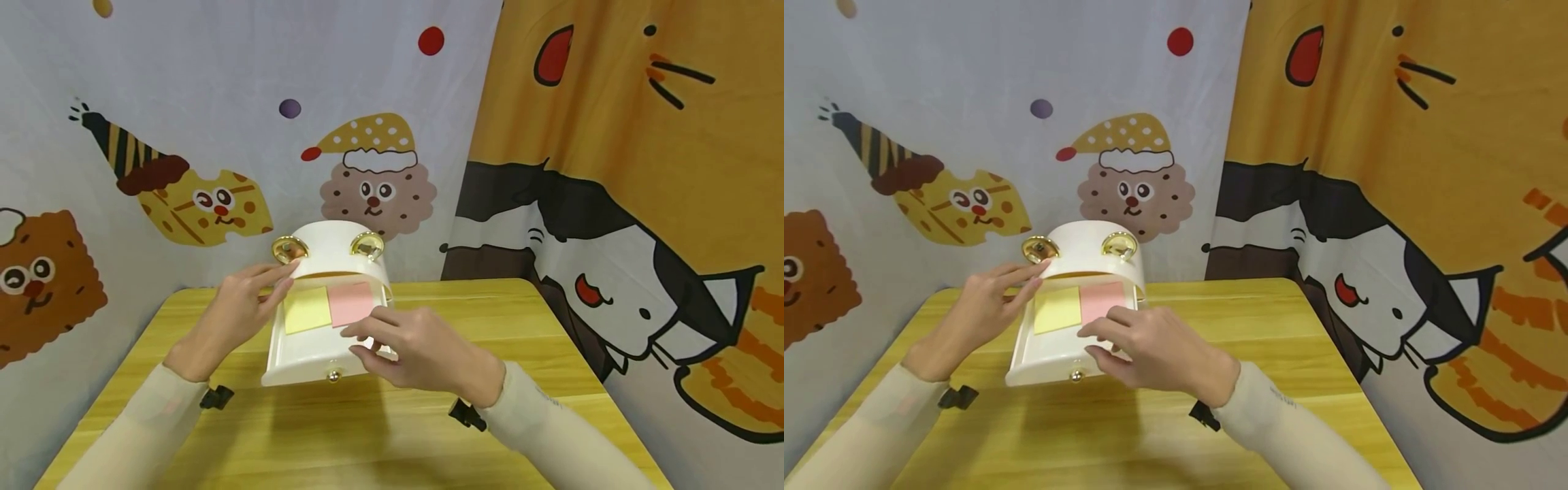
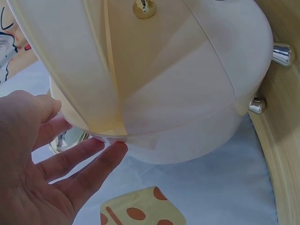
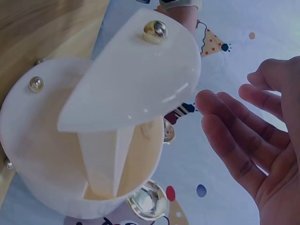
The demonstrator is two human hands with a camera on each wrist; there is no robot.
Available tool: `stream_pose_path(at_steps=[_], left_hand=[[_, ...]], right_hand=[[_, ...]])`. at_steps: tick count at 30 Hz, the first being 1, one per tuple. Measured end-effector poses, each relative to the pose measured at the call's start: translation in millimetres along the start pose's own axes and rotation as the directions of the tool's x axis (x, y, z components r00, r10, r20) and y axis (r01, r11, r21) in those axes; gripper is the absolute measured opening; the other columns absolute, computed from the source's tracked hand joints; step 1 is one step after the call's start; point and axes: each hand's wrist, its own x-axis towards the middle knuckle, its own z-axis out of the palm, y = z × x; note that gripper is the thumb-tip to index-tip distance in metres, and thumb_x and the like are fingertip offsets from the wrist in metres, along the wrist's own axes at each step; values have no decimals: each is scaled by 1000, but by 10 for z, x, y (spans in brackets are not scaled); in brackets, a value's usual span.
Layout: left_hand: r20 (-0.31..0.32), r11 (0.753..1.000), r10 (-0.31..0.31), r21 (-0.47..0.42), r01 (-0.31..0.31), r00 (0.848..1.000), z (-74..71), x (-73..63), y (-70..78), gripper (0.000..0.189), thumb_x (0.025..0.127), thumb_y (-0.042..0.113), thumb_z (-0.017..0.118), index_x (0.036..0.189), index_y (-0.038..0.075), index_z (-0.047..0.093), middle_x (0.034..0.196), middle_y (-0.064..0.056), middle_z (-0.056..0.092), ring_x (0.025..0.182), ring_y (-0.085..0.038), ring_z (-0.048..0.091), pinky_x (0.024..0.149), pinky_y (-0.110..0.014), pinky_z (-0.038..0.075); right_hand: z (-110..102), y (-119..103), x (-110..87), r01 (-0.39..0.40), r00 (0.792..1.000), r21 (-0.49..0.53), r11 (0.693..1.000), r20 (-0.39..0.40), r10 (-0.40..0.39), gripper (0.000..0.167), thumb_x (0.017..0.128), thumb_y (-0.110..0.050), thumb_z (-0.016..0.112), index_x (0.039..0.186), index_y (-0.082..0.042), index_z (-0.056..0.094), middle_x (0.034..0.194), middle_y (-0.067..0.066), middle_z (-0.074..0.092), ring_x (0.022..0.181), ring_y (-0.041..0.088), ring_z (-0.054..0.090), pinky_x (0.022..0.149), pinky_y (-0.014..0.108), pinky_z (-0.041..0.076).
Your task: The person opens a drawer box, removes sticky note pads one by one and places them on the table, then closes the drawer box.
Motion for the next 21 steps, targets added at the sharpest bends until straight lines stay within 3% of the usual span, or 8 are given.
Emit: stream_pose_path(at_steps=[11, 21], left_hand=[[0, 1000, -9, 5, 9, 1000, -2, 8, 29, 40, 113, 9, 79, 152, 10, 78, 125, -25, 85, 93, -38, 87, 70, -44, 75], [6, 1000, -25, 18, 25, 1000, -1, 8, 30, 40, 113, 11, 79, 153, 10, 78, 125, -25, 85, 87, -35, 86, 69, -45, 75]], right_hand=[[-94, 132, 90, -38, 999, 34, 999, 25, 38, 21, 102, -13, 90, 122, -13, 83, 99, -5, 82, 69, -1, 67, 63, 5, 50], [-153, 255, 189, -79, 995, 34, 996, 61, 76, 25, 103, -16, 90, 127, -11, 83, 102, -2, 84, 81, 3, 76, 68, 11, 57]])
